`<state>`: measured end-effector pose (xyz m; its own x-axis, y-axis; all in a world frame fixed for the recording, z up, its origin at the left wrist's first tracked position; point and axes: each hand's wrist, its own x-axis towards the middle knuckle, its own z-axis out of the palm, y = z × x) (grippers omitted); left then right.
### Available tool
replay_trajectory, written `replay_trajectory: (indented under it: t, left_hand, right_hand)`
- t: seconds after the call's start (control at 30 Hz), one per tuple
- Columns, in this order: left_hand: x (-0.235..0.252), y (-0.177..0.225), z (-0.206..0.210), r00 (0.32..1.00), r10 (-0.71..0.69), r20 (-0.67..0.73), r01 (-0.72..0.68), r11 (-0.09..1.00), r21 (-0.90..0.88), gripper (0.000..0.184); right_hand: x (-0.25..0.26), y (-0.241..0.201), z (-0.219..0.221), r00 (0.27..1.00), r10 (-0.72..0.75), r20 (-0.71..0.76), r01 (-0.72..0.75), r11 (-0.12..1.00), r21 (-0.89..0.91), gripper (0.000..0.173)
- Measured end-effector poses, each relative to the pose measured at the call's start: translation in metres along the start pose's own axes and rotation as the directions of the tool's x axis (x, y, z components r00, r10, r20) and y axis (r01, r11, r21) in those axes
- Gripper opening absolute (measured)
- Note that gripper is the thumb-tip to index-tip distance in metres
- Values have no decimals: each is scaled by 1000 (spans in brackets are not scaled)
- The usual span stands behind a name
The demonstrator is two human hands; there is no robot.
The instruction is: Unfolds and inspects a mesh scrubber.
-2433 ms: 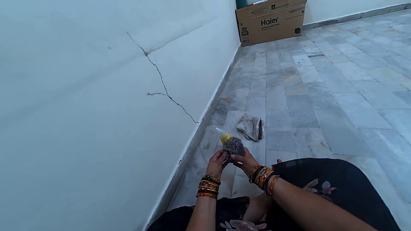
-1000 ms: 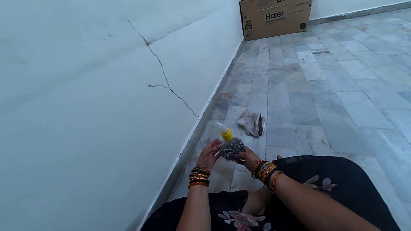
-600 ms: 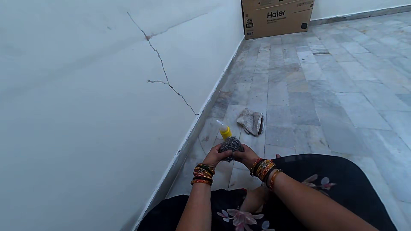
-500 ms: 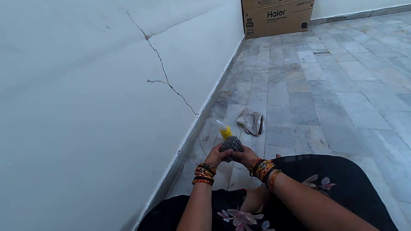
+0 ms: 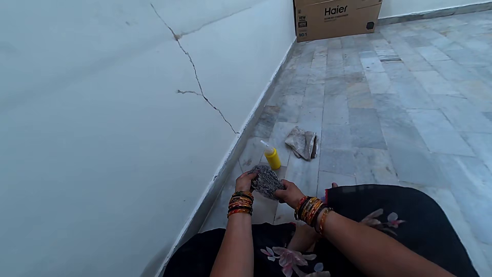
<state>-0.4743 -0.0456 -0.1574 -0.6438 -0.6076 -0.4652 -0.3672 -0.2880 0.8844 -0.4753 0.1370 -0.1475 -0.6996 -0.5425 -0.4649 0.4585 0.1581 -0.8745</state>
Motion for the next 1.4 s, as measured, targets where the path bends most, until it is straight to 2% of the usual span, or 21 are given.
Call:
replay_trajectory:
  t: [0.17, 0.3, 0.4, 0.53, 0.6, 0.7, 0.77, 0.87, 1.0, 1.1, 1.17, 1.23, 1.33, 1.4]
  left_hand:
    - [8, -2, -3, 992, -18, -122, 18, 1000, -3, 24]
    - [11, -3, -8, 973, -22, -230, 48, 993, 106, 26]
    - [7, 0, -9, 966, -19, -257, 59, 987, 149, 29]
    - [12, -2, -10, 967, -2, -255, 33, 992, 118, 27]
    - [18, -6, -10, 987, 27, -158, -19, 999, 49, 25]
    - [5, 1, -5, 992, 67, 104, -58, 994, -88, 18]
    - [-12, 10, 1, 967, 56, 249, -41, 997, -65, 18]
    - [-27, 13, 6, 915, 53, 401, -49, 999, -20, 18]
    - [-28, 14, 0, 827, 72, 557, -58, 997, -44, 37]
    - [-24, 13, -8, 728, 124, 674, -90, 992, -86, 71]
    - [-24, 14, -10, 700, 125, 703, -79, 992, -98, 87]
    - [-25, 15, -13, 678, 106, 728, -56, 994, -92, 92]
    - [-19, 15, -18, 608, 107, 787, -49, 994, -98, 98]
    - [-20, 20, -21, 603, 111, 790, -66, 994, -89, 103]
  right_hand:
    - [-3, 8, 8, 999, -21, 33, 23, 998, -63, 24]
    - [-6, 13, 12, 998, -41, 55, 48, 991, -123, 20]
    - [-7, 15, 13, 997, -52, 60, 60, 987, -147, 19]
    - [-6, 16, 13, 997, -52, 60, 61, 985, -161, 18]
    - [-2, 16, 7, 999, -36, 32, 42, 984, -174, 22]
    - [6, 6, -10, 999, -1, -51, -3, 997, -74, 31]
    - [10, -8, -21, 994, 16, -111, -10, 998, 55, 33]
    - [8, -19, -27, 984, -23, -175, 60, 976, 210, 35]
    - [6, -18, -26, 984, -89, -152, 136, 934, 331, 35]
    - [6, -19, -26, 984, -73, -165, 132, 912, 389, 30]
    - [4, -21, -27, 986, -40, -164, 103, 910, 401, 26]
    - [3, -21, -25, 985, -22, -171, 90, 913, 398, 24]
    - [4, -20, -23, 969, -30, -244, 124, 915, 384, 27]
    - [7, -17, -25, 951, -42, -305, 158, 917, 367, 33]
